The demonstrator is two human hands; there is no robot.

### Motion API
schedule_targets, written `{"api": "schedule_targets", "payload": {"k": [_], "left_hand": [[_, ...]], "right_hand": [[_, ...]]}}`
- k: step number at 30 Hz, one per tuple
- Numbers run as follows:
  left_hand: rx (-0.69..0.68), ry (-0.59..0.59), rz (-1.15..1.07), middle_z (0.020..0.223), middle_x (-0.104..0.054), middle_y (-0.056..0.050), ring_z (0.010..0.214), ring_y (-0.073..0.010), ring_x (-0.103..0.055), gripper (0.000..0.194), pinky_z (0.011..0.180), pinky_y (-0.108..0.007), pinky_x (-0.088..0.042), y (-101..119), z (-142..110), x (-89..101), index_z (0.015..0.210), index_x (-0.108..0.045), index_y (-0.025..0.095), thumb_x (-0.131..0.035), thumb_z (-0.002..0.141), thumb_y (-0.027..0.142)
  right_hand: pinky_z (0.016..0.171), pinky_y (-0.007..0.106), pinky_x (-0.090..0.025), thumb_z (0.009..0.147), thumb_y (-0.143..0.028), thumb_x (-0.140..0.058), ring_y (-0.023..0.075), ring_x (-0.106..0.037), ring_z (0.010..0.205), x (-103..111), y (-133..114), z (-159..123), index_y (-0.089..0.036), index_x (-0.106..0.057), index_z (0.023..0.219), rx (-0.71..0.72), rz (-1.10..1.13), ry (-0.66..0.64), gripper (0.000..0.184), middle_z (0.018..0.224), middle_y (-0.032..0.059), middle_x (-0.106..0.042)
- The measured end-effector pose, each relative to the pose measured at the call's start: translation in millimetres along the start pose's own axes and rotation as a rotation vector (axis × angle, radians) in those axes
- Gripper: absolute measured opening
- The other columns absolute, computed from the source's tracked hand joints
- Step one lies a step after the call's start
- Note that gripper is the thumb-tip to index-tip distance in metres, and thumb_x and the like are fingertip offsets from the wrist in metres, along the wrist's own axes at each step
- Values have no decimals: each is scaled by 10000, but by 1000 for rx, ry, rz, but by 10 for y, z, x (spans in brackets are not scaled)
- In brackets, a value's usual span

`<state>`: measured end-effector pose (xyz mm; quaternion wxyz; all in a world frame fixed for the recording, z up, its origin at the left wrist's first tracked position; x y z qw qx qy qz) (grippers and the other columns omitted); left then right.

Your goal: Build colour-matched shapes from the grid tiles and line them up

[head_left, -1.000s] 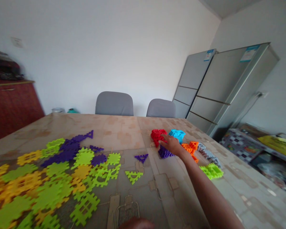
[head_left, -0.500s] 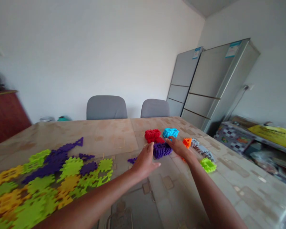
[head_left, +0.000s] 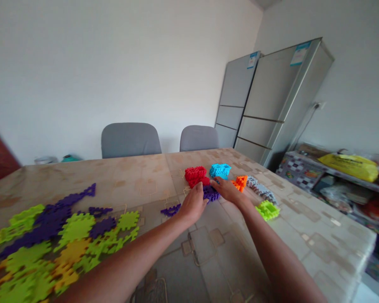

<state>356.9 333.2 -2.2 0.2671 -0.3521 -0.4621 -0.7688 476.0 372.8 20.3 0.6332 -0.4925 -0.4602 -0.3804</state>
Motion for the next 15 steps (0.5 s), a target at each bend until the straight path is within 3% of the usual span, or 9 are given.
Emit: {"api": "schedule_targets", "payload": {"k": [6,15], "left_hand": [[-4,0,-7,1359,-514,-116,1197,-302,-542,434,1000,-540,-463,-35,-25,91,1319,-505,179,-650,930,308],[1,-22,5,1184,-614,-84,1066,-251,-612,283,930,-478,-514,-1,-26,214,1178,-588,157,-637,940,303]], "right_hand": [[743,286,-462,997,-349,-389,257,-683,942,68,41,-1,-184,-651,1138,3,-3,10,340,1077,124,-720],[816,301,-486,936,-207,-425,244,-677,971,177,53,-25,-199,-672,1167,63,41,2,338,1083,91,-735]]}}
Point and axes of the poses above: each hand's wrist, its own z-axis towards the middle knuckle, its own x-axis out of the back of the hand, y = z × x, the point moved 9 cm from there along z, towards the middle knuckle
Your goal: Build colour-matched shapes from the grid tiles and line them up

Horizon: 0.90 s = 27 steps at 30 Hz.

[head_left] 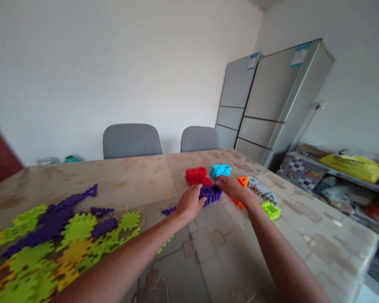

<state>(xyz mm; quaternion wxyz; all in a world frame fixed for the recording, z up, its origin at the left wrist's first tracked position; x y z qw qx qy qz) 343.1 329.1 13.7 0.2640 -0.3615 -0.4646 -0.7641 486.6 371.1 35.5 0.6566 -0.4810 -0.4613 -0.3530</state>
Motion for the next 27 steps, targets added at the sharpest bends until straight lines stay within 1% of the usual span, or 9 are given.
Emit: {"api": "schedule_targets", "payload": {"k": [3,5,10,13,15,18,22,27], "left_hand": [[10,2,10,1180,-616,-83,1067,-252,-612,284,931,-480,-513,-2,-3,9,1175,-589,156,-639,939,305],[10,6,12,1186,-614,-84,1072,-253,-610,285,934,-482,-511,-11,-8,8,1180,-587,157,-638,940,302],[-7,2,8,1193,-611,-85,1081,-256,-606,301,938,-484,-509,-31,-22,-17,1190,-583,159,-644,936,308],[-5,0,11,1180,-615,-83,1067,-253,-612,305,929,-479,-513,-31,-28,-16,1188,-583,159,-645,934,316],[0,3,14,1176,-617,-83,1059,-251,-615,304,924,-476,-516,-21,-30,-5,1188,-583,159,-644,935,317],[11,11,19,1189,-612,-85,1069,-253,-612,305,927,-477,-516,2,-26,14,1196,-580,160,-642,937,309],[23,18,23,1203,-608,-87,1084,-257,-606,302,936,-484,-513,12,-14,19,1197,-581,162,-644,936,302],[19,23,18,1202,-607,-88,1081,-259,-608,327,933,-486,-515,-22,-28,7,1208,-574,159,-655,929,309]], "right_hand": [[837,313,-499,900,-187,-482,249,-678,980,-30,0,-15,-196,-679,1168,40,20,-46,332,1119,91,-728],[876,325,-500,862,-188,-554,257,-668,1028,-52,-4,-32,-209,-671,1193,74,30,-80,352,1182,87,-708],[995,380,-455,767,-154,-661,276,-608,1161,-92,-41,-61,-243,-603,1306,153,42,-119,549,1316,83,-635],[1050,402,-413,710,-94,-678,276,-559,1232,-131,-103,-61,-240,-559,1353,205,47,-134,670,1375,89,-588],[1086,414,-375,689,-58,-670,273,-518,1280,-156,-147,-53,-238,-543,1366,238,49,-135,712,1403,92,-561],[1108,401,-347,694,-30,-646,257,-498,1302,-181,-198,-37,-231,-555,1354,282,55,-129,695,1409,94,-555],[1065,401,-400,722,-35,-637,257,-559,1238,-198,-198,-19,-236,-590,1315,309,68,-122,628,1348,91,-609],[1046,431,-421,686,-28,-667,283,-584,1202,-175,-188,-20,-216,-609,1295,317,84,-107,640,1313,111,-632]]}}
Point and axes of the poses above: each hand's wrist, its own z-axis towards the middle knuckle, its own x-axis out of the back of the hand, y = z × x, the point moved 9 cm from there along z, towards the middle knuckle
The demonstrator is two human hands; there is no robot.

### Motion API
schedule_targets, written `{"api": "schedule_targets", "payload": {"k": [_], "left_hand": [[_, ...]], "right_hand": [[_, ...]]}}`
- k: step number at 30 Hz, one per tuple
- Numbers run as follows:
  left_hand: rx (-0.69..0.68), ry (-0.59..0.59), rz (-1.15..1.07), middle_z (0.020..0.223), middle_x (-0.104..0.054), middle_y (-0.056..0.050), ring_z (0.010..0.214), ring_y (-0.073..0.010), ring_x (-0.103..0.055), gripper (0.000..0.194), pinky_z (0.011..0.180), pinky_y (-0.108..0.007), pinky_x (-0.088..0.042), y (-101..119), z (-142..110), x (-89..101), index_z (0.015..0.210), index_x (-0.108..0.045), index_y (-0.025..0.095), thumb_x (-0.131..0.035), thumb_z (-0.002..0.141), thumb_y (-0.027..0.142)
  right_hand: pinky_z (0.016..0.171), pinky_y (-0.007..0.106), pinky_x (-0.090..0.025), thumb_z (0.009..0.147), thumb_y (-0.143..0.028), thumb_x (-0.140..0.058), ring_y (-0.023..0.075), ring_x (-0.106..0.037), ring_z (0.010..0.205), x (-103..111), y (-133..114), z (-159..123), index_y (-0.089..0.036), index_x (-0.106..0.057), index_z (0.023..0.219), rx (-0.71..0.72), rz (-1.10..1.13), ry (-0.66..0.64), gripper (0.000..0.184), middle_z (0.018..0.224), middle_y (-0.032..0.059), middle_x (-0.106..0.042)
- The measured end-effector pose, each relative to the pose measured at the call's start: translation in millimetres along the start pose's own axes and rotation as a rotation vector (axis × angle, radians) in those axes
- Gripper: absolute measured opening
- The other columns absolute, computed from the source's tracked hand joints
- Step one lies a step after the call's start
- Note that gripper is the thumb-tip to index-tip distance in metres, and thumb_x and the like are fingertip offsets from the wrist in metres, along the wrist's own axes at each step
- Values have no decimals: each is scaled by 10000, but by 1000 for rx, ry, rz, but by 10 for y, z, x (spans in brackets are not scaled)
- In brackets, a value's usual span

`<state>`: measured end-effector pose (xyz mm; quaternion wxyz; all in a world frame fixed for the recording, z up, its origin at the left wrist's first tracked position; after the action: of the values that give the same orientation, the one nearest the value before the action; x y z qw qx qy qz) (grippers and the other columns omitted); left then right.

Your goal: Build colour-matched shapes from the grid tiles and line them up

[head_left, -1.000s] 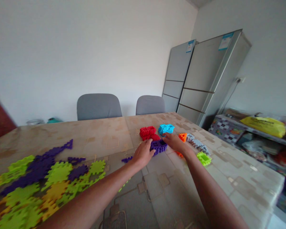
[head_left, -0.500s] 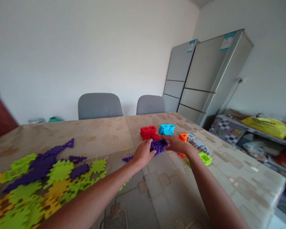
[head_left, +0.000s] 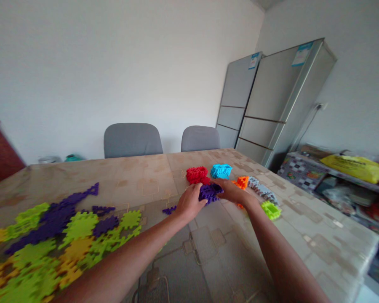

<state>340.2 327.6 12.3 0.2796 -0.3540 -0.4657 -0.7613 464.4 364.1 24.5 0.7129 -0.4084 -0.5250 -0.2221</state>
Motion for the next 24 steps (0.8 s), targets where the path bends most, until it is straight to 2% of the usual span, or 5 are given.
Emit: {"api": "schedule_targets", "payload": {"k": [7,11,16,20,24], "left_hand": [[-1,16,-8,1327,-539,-108,1187,-291,-551,400,986,-517,-482,-94,-143,52,1287,-528,178,-661,923,280],[7,-33,-1,1223,-606,-88,1078,-248,-614,293,937,-472,-519,-184,-257,81,1201,-583,165,-647,935,269],[16,-124,28,1034,-667,-51,933,-200,-657,156,861,-415,-550,-234,-296,26,1008,-644,141,-632,949,285],[5,-167,47,1019,-667,-48,928,-199,-655,163,856,-413,-550,-157,-240,-53,997,-645,143,-628,951,298],[4,-182,52,1055,-658,-57,951,-207,-650,178,859,-418,-549,-93,-173,-117,1029,-638,144,-629,950,302]], "right_hand": [[1077,438,-395,727,-40,-645,260,-558,1239,196,-146,-31,-243,-603,1301,56,34,68,611,1344,79,-614],[1047,434,-420,797,-44,-576,255,-583,1206,322,-154,-48,-215,-610,1290,50,43,134,523,1330,99,-623],[1002,389,-463,787,-7,-539,230,-628,1137,263,-310,-17,-241,-669,1210,96,58,106,500,1238,56,-687],[949,350,-499,761,1,-541,221,-640,1117,189,-453,6,-237,-685,1179,142,70,66,502,1214,48,-701],[949,352,-495,769,24,-462,212,-652,1092,211,-395,15,-222,-699,1145,135,73,104,508,1168,53,-720]]}}
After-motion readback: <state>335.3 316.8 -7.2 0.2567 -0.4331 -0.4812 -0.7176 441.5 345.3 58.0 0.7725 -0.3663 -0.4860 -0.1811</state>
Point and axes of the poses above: each hand's wrist, its own z-axis towards the middle knuckle, its own x-axis out of the back of the hand, y = z × x, the point moved 9 cm from there along z, towards the middle knuckle
